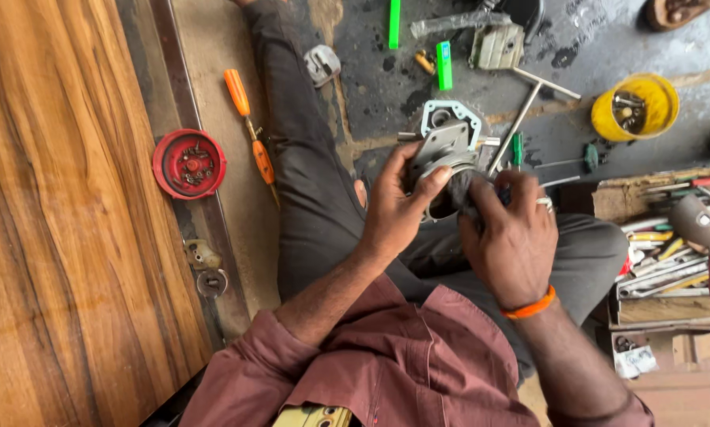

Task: The person cleans and assembles mechanical components by wiping a metal housing with a cloth and placing a gasket onto a gear assembly.

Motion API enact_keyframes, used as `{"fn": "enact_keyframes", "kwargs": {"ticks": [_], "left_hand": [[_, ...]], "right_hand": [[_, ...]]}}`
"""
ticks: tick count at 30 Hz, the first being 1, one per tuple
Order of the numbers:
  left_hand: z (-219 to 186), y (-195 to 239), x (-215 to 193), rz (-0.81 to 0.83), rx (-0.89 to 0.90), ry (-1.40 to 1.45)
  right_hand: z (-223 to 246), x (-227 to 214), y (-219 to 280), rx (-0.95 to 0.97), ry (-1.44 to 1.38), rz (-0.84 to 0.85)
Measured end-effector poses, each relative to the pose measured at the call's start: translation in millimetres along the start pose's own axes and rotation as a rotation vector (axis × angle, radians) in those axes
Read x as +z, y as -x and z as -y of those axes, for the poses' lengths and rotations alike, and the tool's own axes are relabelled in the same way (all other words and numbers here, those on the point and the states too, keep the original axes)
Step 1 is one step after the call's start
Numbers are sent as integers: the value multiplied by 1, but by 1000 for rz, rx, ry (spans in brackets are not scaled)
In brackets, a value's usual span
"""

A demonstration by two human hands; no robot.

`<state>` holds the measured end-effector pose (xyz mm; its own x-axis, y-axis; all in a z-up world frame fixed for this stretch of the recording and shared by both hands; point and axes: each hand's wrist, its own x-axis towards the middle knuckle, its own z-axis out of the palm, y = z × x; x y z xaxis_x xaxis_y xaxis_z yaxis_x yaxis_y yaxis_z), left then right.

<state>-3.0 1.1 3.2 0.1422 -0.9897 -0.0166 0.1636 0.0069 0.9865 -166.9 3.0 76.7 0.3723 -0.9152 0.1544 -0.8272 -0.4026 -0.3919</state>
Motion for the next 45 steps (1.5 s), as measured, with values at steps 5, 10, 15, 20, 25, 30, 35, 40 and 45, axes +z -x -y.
{"fn": "enact_keyframes", "kwargs": {"ticks": [5,10,15,20,25,30,35,40,45], "left_hand": [[-15,-17,-1,-16,165,-48],[-14,-35,0,-30,202,-233],[-4,-30,4,41,144,-91],[-2,-35,1,17,93,-23],[-8,-33,0,-22,146,-147],[-12,-28,9,-54,238,-144],[-3,-33,3,7,171,-181],[-2,-37,1,-5,218,-190],[13,-23,-3,-42,164,-278]], "right_hand": [[2,12,2,12,176,-17],[-43,57,12,310,-905,214],[-61,62,20,-117,-847,56],[-50,79,21,282,-1319,327],[-40,29,-12,59,16,202],[-14,38,-8,164,261,196],[-44,78,13,205,-627,149],[-43,82,12,249,-611,169],[-65,85,28,413,-1104,344]]}}
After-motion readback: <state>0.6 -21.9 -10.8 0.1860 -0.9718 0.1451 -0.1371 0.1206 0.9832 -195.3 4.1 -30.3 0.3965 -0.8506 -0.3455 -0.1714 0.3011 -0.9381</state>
